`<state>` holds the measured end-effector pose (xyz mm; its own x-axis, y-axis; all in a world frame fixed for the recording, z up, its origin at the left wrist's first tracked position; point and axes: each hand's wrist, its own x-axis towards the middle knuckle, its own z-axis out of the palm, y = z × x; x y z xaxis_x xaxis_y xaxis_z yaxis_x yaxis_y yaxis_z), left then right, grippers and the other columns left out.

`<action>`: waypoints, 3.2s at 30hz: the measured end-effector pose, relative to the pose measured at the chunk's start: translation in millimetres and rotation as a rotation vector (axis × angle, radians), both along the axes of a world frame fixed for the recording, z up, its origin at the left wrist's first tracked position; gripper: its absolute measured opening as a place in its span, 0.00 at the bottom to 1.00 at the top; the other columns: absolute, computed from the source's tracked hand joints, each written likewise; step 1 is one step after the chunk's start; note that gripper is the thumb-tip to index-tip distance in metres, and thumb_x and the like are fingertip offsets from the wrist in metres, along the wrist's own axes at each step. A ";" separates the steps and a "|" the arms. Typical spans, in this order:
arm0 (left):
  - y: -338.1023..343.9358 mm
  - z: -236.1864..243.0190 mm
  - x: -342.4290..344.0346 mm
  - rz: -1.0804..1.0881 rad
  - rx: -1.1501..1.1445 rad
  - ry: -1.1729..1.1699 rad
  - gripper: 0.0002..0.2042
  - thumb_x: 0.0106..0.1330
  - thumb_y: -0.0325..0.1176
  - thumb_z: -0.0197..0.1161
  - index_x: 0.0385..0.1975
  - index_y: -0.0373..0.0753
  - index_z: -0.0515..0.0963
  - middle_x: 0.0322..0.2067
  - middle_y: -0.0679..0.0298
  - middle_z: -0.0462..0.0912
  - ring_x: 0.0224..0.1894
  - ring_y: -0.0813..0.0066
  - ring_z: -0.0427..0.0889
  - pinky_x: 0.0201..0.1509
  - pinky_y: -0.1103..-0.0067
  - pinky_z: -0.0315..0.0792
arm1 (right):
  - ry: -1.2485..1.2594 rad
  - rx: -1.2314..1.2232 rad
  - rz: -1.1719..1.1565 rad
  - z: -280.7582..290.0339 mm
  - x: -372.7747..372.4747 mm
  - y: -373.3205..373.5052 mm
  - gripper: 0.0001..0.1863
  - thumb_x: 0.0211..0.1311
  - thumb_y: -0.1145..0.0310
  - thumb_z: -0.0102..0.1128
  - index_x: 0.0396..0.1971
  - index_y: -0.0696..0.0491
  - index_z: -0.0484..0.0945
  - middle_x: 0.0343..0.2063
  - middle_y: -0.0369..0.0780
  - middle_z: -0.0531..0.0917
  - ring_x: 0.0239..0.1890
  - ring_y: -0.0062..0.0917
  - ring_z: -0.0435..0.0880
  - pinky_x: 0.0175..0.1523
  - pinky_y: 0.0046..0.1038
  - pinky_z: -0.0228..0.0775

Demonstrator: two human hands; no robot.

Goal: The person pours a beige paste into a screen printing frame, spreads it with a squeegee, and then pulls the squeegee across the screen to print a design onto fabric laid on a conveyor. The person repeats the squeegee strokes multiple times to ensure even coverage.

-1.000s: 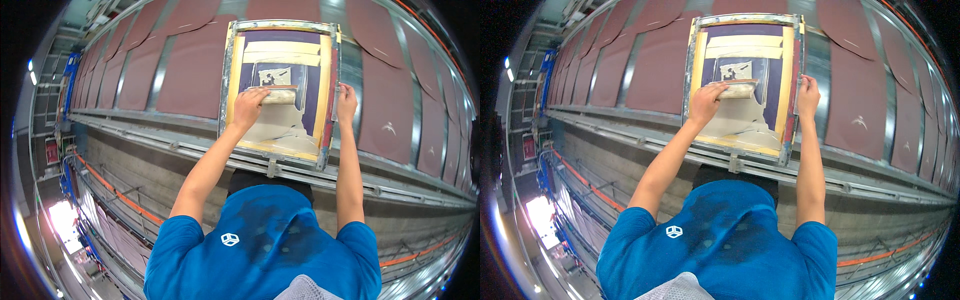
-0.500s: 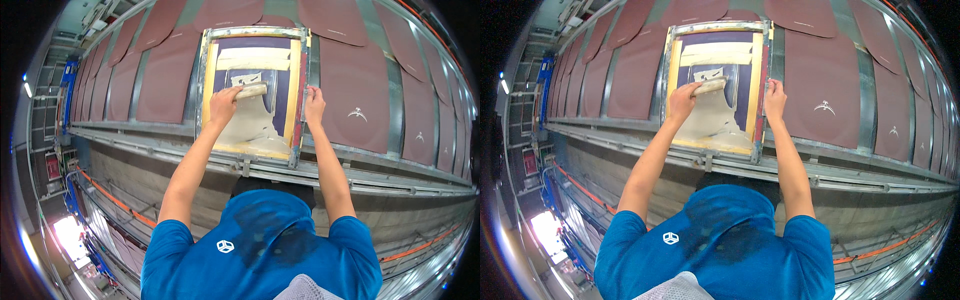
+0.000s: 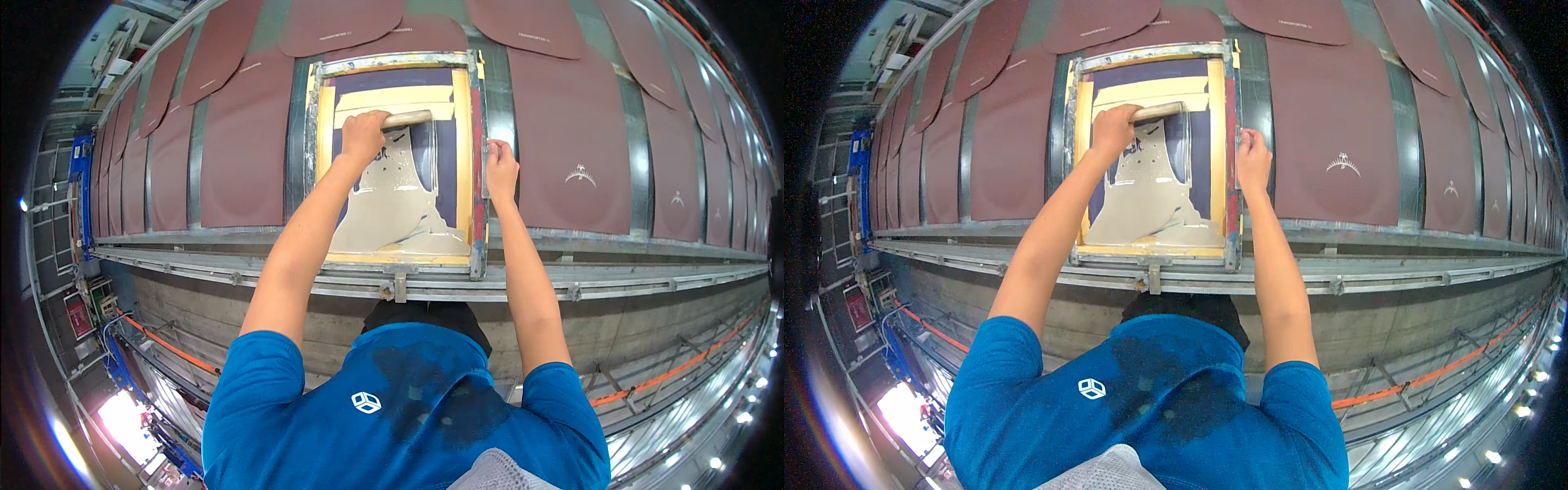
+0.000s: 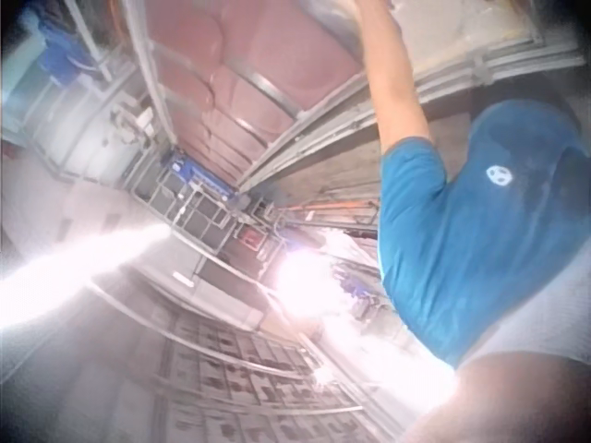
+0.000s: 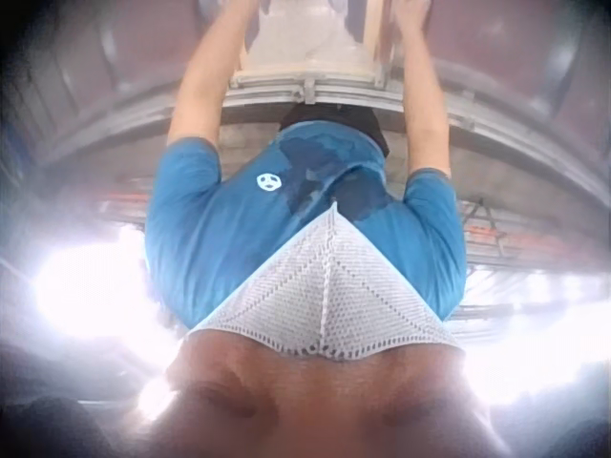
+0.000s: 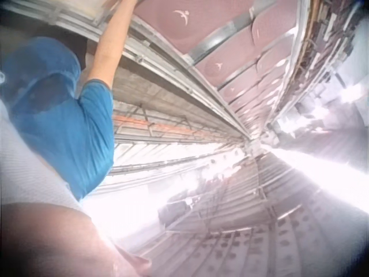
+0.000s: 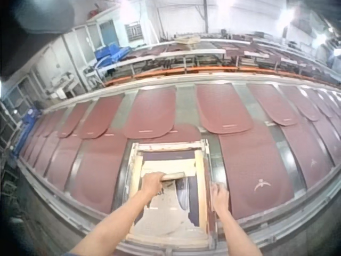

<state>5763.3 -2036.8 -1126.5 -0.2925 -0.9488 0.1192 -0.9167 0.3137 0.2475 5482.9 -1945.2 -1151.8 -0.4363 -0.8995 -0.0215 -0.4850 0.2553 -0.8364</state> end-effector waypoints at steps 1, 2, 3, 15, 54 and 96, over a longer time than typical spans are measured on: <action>14.5 -0.3 -2.1 -0.025 -0.003 0.020 0.19 0.53 0.22 0.59 0.45 0.48 0.83 0.40 0.65 0.86 0.43 0.64 0.84 0.46 0.64 0.71 | -0.006 0.006 0.002 0.5 0.0 -0.4 0.12 0.70 0.62 0.50 0.42 0.54 0.79 0.23 0.49 0.82 0.26 0.43 0.82 0.35 0.42 0.70; 31.2 -1.9 -3.6 -0.037 -0.001 0.021 0.20 0.53 0.22 0.59 0.45 0.48 0.82 0.40 0.65 0.86 0.43 0.65 0.84 0.47 0.64 0.71 | 0.004 -0.001 -0.002 -0.5 -0.8 0.9 0.12 0.70 0.62 0.50 0.42 0.54 0.79 0.23 0.49 0.81 0.26 0.42 0.82 0.35 0.41 0.70; 50.4 -4.9 -1.9 -0.042 -0.001 0.019 0.20 0.53 0.22 0.59 0.45 0.48 0.82 0.41 0.66 0.86 0.44 0.65 0.84 0.48 0.65 0.71 | 0.013 -0.010 0.002 -1.1 -2.3 2.7 0.12 0.70 0.62 0.51 0.41 0.53 0.79 0.22 0.49 0.81 0.26 0.42 0.82 0.35 0.41 0.70; 109.8 -23.4 12.4 -0.102 0.044 0.189 0.19 0.53 0.23 0.60 0.45 0.50 0.82 0.43 0.64 0.85 0.46 0.66 0.83 0.47 0.68 0.72 | -0.093 0.110 0.008 -30.2 -23.1 -6.1 0.12 0.70 0.63 0.52 0.43 0.54 0.79 0.33 0.48 0.84 0.37 0.40 0.84 0.44 0.37 0.72; 71.0 5.7 68.4 0.073 -0.069 0.226 0.20 0.51 0.20 0.60 0.44 0.47 0.82 0.44 0.69 0.85 0.46 0.68 0.83 0.46 0.71 0.74 | 0.009 -0.047 0.044 -8.6 46.3 -5.9 0.12 0.71 0.64 0.49 0.41 0.53 0.79 0.23 0.49 0.82 0.27 0.43 0.83 0.35 0.41 0.70; 49.1 256.3 -253.2 -0.134 -0.184 0.212 0.20 0.48 0.18 0.61 0.43 0.44 0.83 0.43 0.63 0.85 0.45 0.64 0.83 0.46 0.70 0.77 | 0.013 -0.180 -0.091 234.4 -290.9 -29.2 0.11 0.69 0.62 0.52 0.41 0.50 0.81 0.19 0.43 0.80 0.22 0.32 0.78 0.33 0.36 0.68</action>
<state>5510.0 -1987.6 -870.2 -0.3637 -0.8602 0.3574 -0.7983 0.4856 0.3563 5192.0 -1974.4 -917.4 -0.5150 -0.8453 0.1419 -0.4777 0.1456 -0.8664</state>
